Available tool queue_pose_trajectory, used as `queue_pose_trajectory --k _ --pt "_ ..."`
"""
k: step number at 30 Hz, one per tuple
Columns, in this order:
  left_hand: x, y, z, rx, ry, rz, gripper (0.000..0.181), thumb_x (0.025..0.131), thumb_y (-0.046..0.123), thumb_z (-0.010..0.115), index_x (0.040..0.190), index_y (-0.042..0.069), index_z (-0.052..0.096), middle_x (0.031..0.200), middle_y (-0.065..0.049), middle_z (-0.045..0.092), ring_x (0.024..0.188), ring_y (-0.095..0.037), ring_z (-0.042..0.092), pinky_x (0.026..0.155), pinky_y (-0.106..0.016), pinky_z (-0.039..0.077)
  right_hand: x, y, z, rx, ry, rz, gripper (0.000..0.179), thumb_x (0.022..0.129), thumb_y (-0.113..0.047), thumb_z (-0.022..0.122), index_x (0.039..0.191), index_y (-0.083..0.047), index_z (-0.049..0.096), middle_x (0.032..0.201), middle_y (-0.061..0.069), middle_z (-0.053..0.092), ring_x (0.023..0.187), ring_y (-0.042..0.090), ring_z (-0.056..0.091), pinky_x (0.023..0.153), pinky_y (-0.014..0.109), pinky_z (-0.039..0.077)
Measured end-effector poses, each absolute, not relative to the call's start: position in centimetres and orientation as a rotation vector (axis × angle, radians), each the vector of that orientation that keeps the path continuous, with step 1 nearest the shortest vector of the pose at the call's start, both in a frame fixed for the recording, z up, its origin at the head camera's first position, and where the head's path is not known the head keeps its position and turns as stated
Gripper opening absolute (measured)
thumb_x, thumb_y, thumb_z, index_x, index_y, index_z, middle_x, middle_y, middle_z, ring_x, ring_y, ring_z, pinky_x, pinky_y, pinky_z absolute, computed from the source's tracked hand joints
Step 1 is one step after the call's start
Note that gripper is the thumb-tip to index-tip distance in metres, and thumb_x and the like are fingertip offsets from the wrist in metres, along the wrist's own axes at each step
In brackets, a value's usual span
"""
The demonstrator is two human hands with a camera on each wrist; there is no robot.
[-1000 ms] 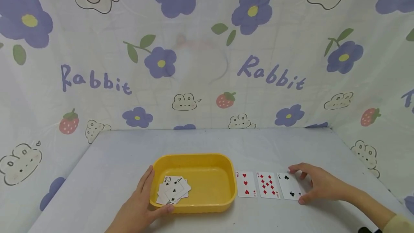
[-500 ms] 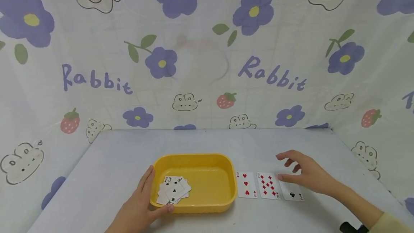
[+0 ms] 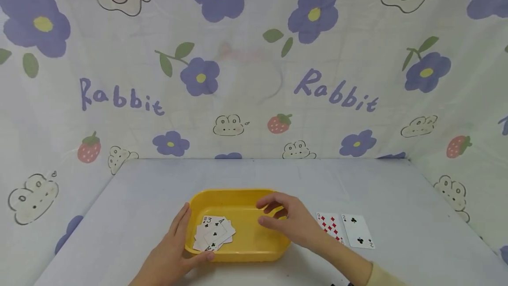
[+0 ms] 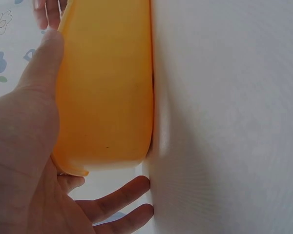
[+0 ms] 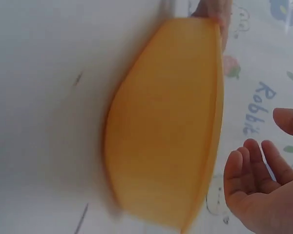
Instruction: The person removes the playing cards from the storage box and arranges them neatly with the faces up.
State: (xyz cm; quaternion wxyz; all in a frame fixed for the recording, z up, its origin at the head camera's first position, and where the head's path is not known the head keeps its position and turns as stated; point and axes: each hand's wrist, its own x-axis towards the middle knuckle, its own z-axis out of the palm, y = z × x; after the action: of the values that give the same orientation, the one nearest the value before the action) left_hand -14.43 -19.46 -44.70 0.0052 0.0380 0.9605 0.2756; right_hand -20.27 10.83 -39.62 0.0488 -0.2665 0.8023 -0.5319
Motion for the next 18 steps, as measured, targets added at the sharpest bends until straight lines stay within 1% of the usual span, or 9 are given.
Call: queue_pose_trajectory --k 4,8,11,13,15,18 --pt "-14.4 -19.5 -44.8 0.117 3.007 0.866 0.126 0.069 0.081 0.063 0.159 0.014 0.007 0.164 0.0 0.003 0.135 -0.034 0.039 0.102 -0.057 0.04 -20.1 7.7 -40.2 -0.744 2.328 -1.715 0.026 0.089 -0.023 0.076 0.111 -0.011 0.069 0.107 -0.001 0.067 0.097 0.021 0.061 0.084 0.033 0.053" --pt "-14.4 -19.5 -44.9 0.134 3.019 0.861 0.125 0.07 0.081 0.063 0.159 0.015 0.007 0.164 0.001 0.003 0.134 -0.033 0.04 0.102 -0.056 0.041 -20.7 6.0 -41.4 -0.699 2.283 -1.762 0.026 0.087 -0.016 0.077 0.11 -0.006 0.069 0.105 0.004 0.068 0.093 0.022 0.063 0.082 0.03 0.053" --pt "-14.4 -19.5 -45.0 0.143 3.026 0.855 0.125 0.069 0.081 0.063 0.16 0.015 0.007 0.164 0.002 0.002 0.134 -0.033 0.04 0.102 -0.055 0.041 -21.2 5.3 -42.4 -0.626 2.271 -1.744 0.026 0.085 -0.012 0.078 0.108 -0.003 0.069 0.102 0.007 0.069 0.089 0.022 0.064 0.077 0.028 0.054" --pt "-14.4 -19.5 -44.9 0.147 3.026 0.854 0.125 0.069 0.082 0.062 0.16 0.015 0.006 0.164 0.002 0.002 0.134 -0.033 0.041 0.101 -0.056 0.041 -21.4 4.9 -42.7 -0.569 2.263 -1.699 0.027 0.084 -0.011 0.079 0.107 -0.002 0.068 0.099 0.007 0.069 0.085 0.021 0.064 0.074 0.028 0.054" --pt "-14.4 -19.5 -44.9 0.146 3.022 0.849 0.126 0.069 0.083 0.061 0.16 0.015 0.006 0.164 0.002 0.001 0.134 -0.034 0.041 0.101 -0.056 0.042 -21.5 4.6 -43.0 -0.518 2.267 -1.62 0.028 0.083 -0.012 0.079 0.106 -0.002 0.068 0.095 0.004 0.068 0.081 0.019 0.062 0.071 0.029 0.054" --pt "-14.4 -19.6 -44.8 0.149 3.02 0.842 0.126 0.069 0.083 0.06 0.16 0.015 0.005 0.164 0.002 0.001 0.135 -0.034 0.04 0.101 -0.056 0.041 -21.6 4.2 -43.1 -0.491 2.29 -1.486 0.028 0.083 -0.014 0.08 0.105 -0.003 0.067 0.091 0.001 0.065 0.082 0.018 0.06 0.074 0.032 0.052"
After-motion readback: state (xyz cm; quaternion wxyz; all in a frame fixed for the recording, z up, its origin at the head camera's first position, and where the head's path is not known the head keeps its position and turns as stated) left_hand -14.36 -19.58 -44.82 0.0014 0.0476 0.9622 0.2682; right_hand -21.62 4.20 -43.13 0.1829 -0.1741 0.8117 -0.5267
